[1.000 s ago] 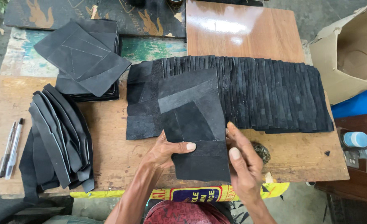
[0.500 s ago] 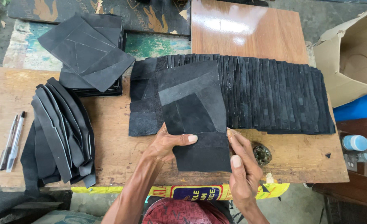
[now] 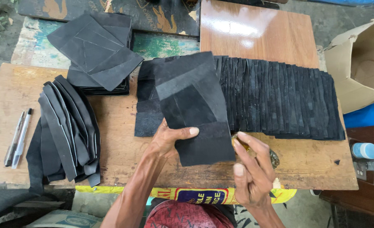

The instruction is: The person applies a liquid adhesive from a small glass jar onto the edges of black rectangular material pieces using their fingers. They then fold the treated edges and place the finished pieces into a stack on the table. The process is repeated for multiple pieces.

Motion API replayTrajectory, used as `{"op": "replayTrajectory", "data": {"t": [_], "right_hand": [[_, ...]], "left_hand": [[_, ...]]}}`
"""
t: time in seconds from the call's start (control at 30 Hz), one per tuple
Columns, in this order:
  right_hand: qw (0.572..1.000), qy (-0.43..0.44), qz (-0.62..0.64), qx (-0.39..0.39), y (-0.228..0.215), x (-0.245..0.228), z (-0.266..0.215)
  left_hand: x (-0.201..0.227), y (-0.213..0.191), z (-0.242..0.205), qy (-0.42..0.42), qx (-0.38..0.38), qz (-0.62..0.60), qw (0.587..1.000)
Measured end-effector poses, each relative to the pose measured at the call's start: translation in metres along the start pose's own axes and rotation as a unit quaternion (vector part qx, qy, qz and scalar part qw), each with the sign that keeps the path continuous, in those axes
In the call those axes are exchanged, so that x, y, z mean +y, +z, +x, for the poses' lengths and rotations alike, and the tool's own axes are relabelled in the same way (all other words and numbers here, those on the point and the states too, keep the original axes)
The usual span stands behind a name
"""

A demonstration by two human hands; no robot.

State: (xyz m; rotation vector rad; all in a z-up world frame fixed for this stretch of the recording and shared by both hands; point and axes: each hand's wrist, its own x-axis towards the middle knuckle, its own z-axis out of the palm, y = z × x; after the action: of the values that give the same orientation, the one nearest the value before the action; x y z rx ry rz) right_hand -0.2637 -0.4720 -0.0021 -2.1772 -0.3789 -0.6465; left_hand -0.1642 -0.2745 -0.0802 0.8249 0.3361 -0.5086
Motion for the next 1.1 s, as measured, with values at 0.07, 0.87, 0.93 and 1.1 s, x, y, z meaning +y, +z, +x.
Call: {"op": "replayTrajectory", "data": {"t": [0.07,0.87,0.93,1.1], "right_hand": [[1.0,-0.006,-0.008,0.0,0.0,0.0,0.003],[0.995,0.06,0.069,-0.039,-0.004,0.01,-0.003],[0.996,0.051,0.066,-0.022,-0.006,0.006,-0.004],[0.999,0.026,0.012,-0.04,-0.001,0.022,0.001]], "left_hand": [[-0.001,0.002,0.0,-0.004,0.0,-0.007,1.0],[0.006,0.006,0.001,0.012,-0.01,-0.025,1.0],[0.006,0.006,-0.002,-0.005,0.001,-0.033,0.999],[0.0,0.004,-0.013,-0.012,-0.053,-0.007,0.999]]}}
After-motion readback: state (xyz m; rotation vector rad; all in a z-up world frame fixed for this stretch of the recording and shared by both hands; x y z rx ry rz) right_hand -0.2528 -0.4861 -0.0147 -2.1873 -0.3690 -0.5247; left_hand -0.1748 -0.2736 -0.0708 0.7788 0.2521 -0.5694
